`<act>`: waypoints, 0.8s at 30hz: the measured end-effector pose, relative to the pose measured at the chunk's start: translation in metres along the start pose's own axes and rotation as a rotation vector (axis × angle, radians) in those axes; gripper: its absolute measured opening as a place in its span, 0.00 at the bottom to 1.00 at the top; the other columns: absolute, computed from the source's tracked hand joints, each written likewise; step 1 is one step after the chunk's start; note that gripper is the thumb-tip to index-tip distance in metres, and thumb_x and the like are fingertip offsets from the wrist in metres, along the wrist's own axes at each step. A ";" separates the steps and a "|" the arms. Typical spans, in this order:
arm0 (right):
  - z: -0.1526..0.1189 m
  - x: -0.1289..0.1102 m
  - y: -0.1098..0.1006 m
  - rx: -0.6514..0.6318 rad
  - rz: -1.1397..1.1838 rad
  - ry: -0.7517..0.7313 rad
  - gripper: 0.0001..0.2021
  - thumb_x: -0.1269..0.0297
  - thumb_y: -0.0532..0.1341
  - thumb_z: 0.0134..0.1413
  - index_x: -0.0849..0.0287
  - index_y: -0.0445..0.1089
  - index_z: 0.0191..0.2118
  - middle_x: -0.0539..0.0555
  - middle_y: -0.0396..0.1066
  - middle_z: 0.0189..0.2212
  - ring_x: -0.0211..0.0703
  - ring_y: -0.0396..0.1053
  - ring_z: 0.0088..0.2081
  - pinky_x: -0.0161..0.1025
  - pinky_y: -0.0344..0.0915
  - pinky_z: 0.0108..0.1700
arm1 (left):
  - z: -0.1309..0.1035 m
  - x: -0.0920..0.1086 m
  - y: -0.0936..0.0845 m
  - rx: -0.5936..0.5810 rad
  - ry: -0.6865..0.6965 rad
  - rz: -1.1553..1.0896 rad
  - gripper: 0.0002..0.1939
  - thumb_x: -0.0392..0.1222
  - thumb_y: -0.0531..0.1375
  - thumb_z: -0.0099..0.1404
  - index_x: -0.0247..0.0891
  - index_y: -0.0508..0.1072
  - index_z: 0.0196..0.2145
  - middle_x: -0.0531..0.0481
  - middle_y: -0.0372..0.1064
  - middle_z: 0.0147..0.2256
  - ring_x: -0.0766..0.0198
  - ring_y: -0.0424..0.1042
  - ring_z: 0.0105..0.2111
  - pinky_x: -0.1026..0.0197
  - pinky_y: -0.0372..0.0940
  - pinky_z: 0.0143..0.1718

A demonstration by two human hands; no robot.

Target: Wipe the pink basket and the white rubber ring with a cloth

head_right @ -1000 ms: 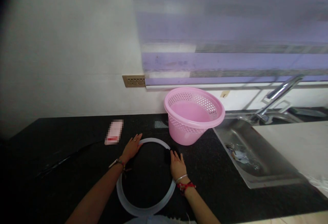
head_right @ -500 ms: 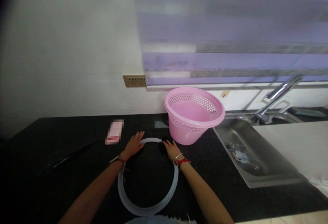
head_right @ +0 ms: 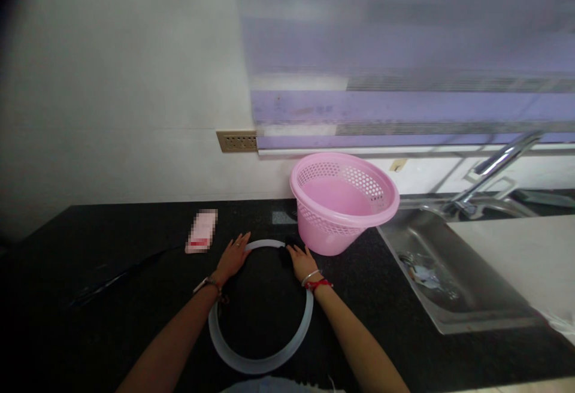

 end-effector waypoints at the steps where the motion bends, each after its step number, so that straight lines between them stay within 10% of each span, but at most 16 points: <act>1: -0.005 0.002 0.001 0.010 0.007 0.032 0.31 0.82 0.43 0.47 0.67 0.51 0.60 0.57 0.54 0.57 0.43 0.49 0.59 0.47 0.42 0.60 | 0.000 0.000 0.000 0.000 -0.002 0.002 0.26 0.44 0.43 0.67 0.37 0.46 0.61 0.44 0.51 0.59 0.58 0.48 0.59 0.51 0.53 0.55; 13: -0.090 0.002 0.020 0.071 0.036 0.339 0.28 0.75 0.44 0.51 0.70 0.51 0.60 0.60 0.58 0.55 0.44 0.53 0.57 0.47 0.40 0.60 | -0.006 -0.002 0.002 -0.001 -0.024 -0.015 0.25 0.45 0.42 0.67 0.35 0.48 0.60 0.44 0.50 0.59 0.57 0.48 0.59 0.51 0.52 0.55; 24: -0.081 0.006 0.012 0.147 0.108 0.318 0.27 0.78 0.46 0.50 0.72 0.56 0.57 0.63 0.61 0.52 0.45 0.57 0.55 0.43 0.50 0.58 | -0.017 -0.004 -0.009 0.015 -0.073 -0.049 0.25 0.41 0.45 0.66 0.32 0.50 0.59 0.39 0.54 0.57 0.57 0.53 0.57 0.55 0.55 0.53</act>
Point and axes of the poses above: each hand's wrist, its own z-axis towards the middle knuckle, its own y-axis out of the palm, x = y × z, the point moved 8 cm from there along z, towards the middle knuckle
